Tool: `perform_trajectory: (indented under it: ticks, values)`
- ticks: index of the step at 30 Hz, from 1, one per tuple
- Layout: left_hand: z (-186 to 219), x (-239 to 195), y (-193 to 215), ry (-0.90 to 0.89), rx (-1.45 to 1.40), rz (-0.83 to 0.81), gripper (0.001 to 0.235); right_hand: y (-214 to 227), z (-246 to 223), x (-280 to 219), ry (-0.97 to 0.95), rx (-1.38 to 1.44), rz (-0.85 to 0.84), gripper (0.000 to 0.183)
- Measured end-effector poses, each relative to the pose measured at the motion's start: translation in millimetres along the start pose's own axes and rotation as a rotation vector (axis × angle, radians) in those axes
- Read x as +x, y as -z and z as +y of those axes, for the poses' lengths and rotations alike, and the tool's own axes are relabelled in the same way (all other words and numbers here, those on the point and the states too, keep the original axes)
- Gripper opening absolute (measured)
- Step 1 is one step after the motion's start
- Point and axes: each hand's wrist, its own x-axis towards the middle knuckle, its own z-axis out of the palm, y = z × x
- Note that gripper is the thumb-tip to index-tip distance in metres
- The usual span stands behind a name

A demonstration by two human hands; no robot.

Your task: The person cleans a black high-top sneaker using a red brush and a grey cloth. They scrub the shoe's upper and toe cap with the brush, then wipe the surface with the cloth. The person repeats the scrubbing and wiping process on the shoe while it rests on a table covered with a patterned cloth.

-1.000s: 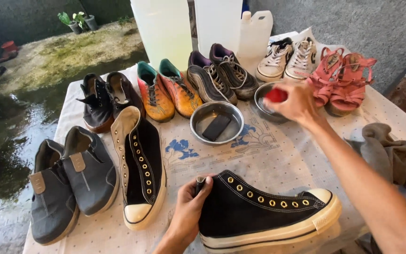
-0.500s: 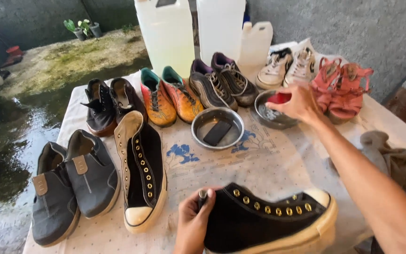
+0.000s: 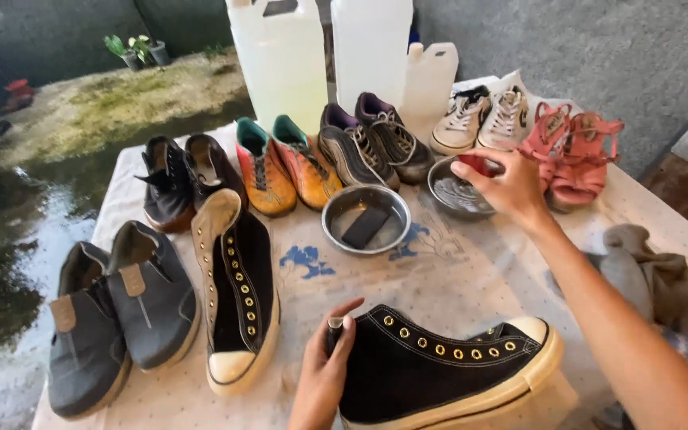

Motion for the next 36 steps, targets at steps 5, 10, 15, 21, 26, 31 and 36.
perform_trajectory:
  ticks: [5,10,15,21,26,31,36]
  values:
    - [-11.7,-10.0,-9.7,0.337,-0.089,0.139,0.039,17.7,-13.6,-53.3,-0.252,0.418,-0.002,0.041]
    - [-76.0,-6.3,-15.5,-0.145,0.097,0.295,0.057,50.3,-40.8,-108.0,-0.433,0.969,-0.081,0.047]
    - [-80.8,-26.2,-25.4,-0.438,0.262,0.516,0.058,72.2,-61.6,-155.8,-0.615,1.374,0.054,0.064]
    - [-63.0,-33.1,-36.2,-0.408,0.299,0.584,0.047,48.0,-19.6,-215.2,0.024,1.046,0.084,0.058]
    - [-29.3,-31.9,-33.3,-0.127,0.239,0.438,0.029,54.0,-72.0,-255.6,0.022,0.337,0.189,0.065]
    - [-9.5,-31.9,-27.7,-0.008,0.090,0.333,0.031,44.5,-93.8,-279.8,0.207,-0.023,0.275,0.052]
    - [-6.9,-31.1,-27.0,0.130,-0.494,0.240,0.029,16.9,-93.9,-297.6,0.342,-0.218,0.276,0.086]
